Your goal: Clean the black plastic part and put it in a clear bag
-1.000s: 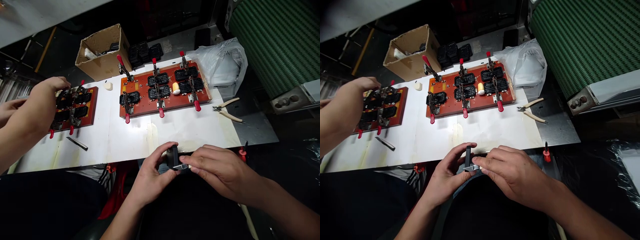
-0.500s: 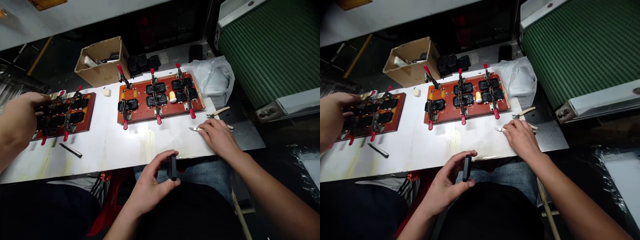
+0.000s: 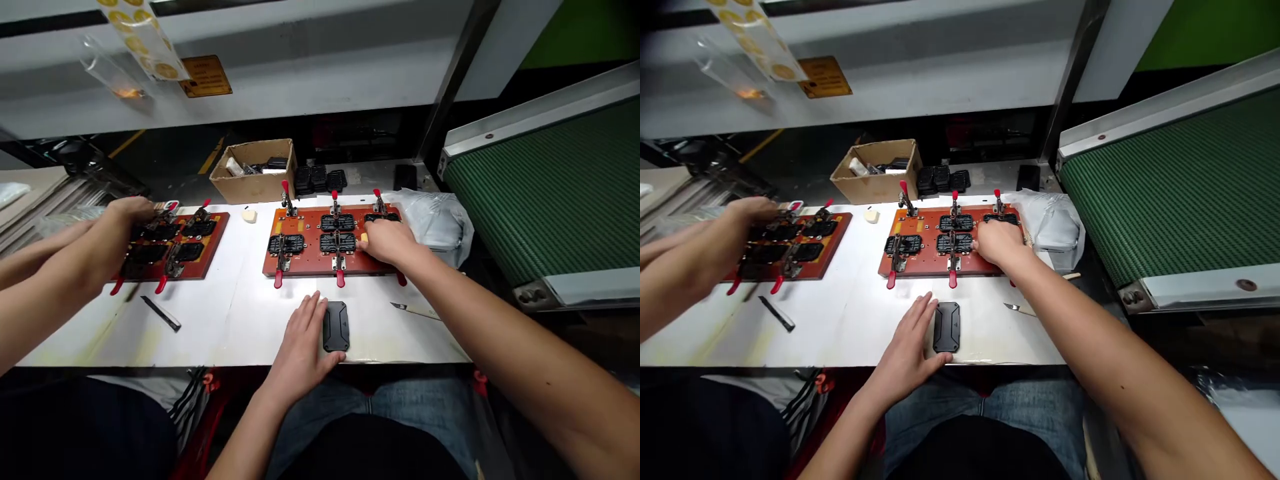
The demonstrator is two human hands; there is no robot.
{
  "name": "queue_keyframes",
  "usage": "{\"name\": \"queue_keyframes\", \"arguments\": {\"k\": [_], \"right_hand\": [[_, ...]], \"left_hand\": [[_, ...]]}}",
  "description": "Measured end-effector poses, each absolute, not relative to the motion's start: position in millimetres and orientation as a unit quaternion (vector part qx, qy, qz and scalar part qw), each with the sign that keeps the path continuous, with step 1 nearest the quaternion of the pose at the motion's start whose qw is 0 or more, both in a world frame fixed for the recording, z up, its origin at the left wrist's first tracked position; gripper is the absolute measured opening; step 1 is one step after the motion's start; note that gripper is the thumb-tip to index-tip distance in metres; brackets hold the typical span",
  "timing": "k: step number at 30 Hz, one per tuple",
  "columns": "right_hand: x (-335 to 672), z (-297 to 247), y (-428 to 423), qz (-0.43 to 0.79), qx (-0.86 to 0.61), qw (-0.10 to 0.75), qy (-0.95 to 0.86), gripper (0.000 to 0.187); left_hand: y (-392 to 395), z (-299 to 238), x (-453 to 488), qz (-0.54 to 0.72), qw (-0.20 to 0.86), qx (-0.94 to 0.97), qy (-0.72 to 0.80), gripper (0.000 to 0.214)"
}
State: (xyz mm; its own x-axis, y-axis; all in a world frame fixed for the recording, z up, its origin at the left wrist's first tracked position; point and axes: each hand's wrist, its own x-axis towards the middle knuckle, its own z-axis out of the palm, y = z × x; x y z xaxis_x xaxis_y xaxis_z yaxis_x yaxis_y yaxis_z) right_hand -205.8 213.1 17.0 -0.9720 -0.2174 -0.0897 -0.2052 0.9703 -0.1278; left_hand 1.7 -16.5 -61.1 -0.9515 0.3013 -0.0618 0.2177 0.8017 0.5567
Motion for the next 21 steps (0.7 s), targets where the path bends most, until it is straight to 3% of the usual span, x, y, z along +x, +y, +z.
{"name": "queue_keyframes", "arguments": {"k": [5, 9, 11, 15, 21], "right_hand": [[-166, 8, 232, -0.072, -0.168, 0.057, 0.981, 0.025], [-83, -21, 235, -0.321, -0.240, 0.041, 0.915, 0.024], [-51, -46, 227, -0.386, -0.223, 0.043, 0.894, 0.032], [-22, -80, 210, -0.417, -0.187, 0.006, 0.889, 0.038], [-27, -76, 207, -0.353, -0.239, -0.024, 0.904, 0.036]], "left_hand": [[-11, -74, -6, 0.266, 0.067, 0.177, 0.945, 0.097], [-6, -79, -7, 0.263, 0.034, 0.180, 0.947, 0.093], [-6, -80, -7, 0.265, 0.030, 0.182, 0.946, 0.090], [-7, -82, -8, 0.266, 0.024, 0.184, 0.946, 0.085], [-8, -82, -8, 0.279, 0.038, 0.180, 0.942, 0.083]]}}
